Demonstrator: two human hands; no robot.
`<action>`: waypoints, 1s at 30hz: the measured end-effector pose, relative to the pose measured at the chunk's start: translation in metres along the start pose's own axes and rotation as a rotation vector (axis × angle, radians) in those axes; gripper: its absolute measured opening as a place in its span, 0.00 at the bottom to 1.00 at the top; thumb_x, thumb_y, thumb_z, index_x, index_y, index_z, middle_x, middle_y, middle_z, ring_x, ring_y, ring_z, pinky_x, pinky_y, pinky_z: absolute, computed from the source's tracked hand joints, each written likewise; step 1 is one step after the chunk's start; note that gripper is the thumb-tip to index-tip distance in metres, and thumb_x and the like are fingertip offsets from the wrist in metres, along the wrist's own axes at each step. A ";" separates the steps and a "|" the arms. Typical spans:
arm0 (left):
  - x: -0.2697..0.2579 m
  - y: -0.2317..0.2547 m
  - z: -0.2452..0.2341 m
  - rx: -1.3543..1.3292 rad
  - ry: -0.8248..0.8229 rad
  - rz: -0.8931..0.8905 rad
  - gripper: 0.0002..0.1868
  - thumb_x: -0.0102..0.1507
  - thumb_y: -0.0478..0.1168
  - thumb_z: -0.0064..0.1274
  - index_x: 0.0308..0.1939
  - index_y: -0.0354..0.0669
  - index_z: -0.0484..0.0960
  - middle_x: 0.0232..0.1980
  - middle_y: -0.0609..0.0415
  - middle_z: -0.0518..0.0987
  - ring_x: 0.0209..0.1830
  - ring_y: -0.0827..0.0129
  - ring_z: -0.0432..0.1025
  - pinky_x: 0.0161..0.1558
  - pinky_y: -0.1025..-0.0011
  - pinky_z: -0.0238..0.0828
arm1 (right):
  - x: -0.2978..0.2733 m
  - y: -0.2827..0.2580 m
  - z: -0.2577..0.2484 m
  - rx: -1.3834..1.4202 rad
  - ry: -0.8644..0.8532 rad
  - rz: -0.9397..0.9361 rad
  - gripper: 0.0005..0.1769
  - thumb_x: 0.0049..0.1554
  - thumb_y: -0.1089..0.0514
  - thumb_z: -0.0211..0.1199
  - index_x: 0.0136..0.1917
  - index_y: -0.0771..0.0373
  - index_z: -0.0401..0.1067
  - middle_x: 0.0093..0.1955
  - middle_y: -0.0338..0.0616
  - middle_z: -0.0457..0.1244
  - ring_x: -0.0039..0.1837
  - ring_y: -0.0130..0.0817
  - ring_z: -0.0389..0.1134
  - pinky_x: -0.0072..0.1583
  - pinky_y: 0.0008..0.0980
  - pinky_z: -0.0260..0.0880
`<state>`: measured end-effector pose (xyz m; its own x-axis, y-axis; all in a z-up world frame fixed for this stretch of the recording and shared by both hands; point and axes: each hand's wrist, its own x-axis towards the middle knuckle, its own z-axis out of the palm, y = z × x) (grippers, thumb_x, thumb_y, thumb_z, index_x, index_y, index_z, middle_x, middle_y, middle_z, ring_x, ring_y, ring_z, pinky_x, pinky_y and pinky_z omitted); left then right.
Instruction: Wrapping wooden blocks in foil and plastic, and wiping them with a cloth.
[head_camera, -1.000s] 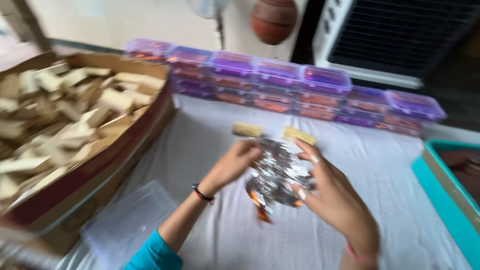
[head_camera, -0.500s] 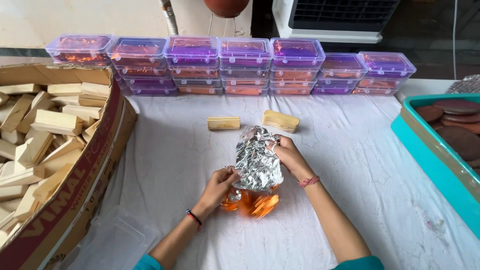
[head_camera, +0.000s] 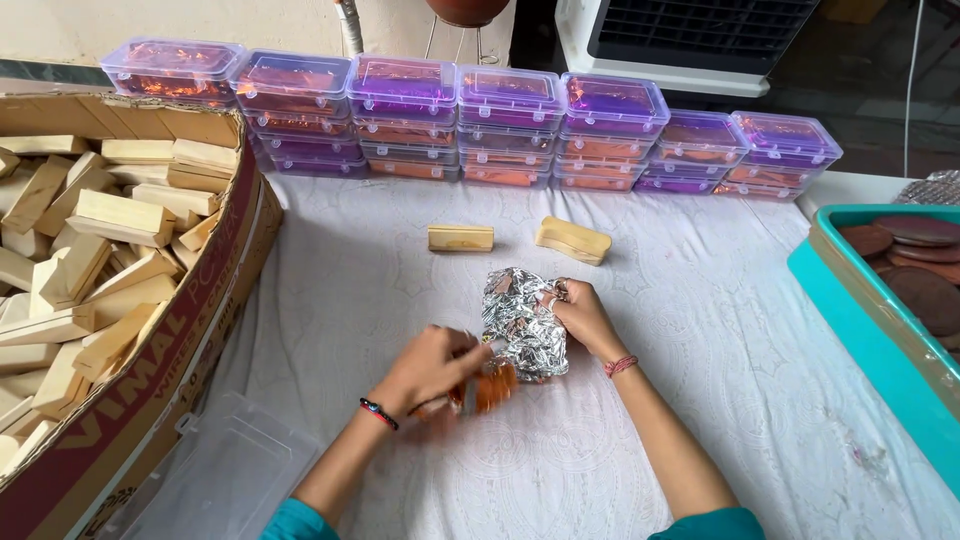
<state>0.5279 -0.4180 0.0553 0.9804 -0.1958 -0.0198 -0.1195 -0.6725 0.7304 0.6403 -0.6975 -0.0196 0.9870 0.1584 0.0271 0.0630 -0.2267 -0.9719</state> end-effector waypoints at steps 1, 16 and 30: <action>-0.004 0.004 -0.002 0.050 -0.108 0.119 0.31 0.66 0.65 0.47 0.35 0.41 0.90 0.24 0.49 0.81 0.24 0.59 0.77 0.36 0.57 0.76 | 0.000 -0.001 0.001 0.032 -0.019 -0.011 0.08 0.60 0.64 0.60 0.49 0.73 0.73 0.40 0.39 0.67 0.39 0.19 0.63 0.40 0.23 0.65; -0.045 0.046 -0.004 0.255 0.043 0.270 0.15 0.67 0.39 0.51 0.56 0.35 0.74 0.53 0.46 0.76 0.39 0.53 0.78 0.41 0.58 0.76 | -0.005 -0.027 0.005 0.055 -0.083 0.118 0.11 0.58 0.60 0.63 0.52 0.69 0.73 0.41 0.42 0.70 0.40 0.21 0.70 0.42 0.22 0.71; -0.024 0.026 0.052 0.584 0.018 0.195 0.39 0.58 0.67 0.55 0.68 0.56 0.72 0.73 0.33 0.62 0.28 0.52 0.81 0.26 0.61 0.79 | -0.034 -0.074 0.031 -0.972 0.258 -0.385 0.25 0.51 0.50 0.70 0.56 0.67 0.70 0.41 0.55 0.68 0.41 0.47 0.71 0.40 0.43 0.71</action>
<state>0.4928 -0.4678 0.0392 0.9337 -0.3460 0.0918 -0.3579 -0.9064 0.2246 0.5977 -0.6561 0.0445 0.8700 0.2006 0.4503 0.3543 -0.8896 -0.2883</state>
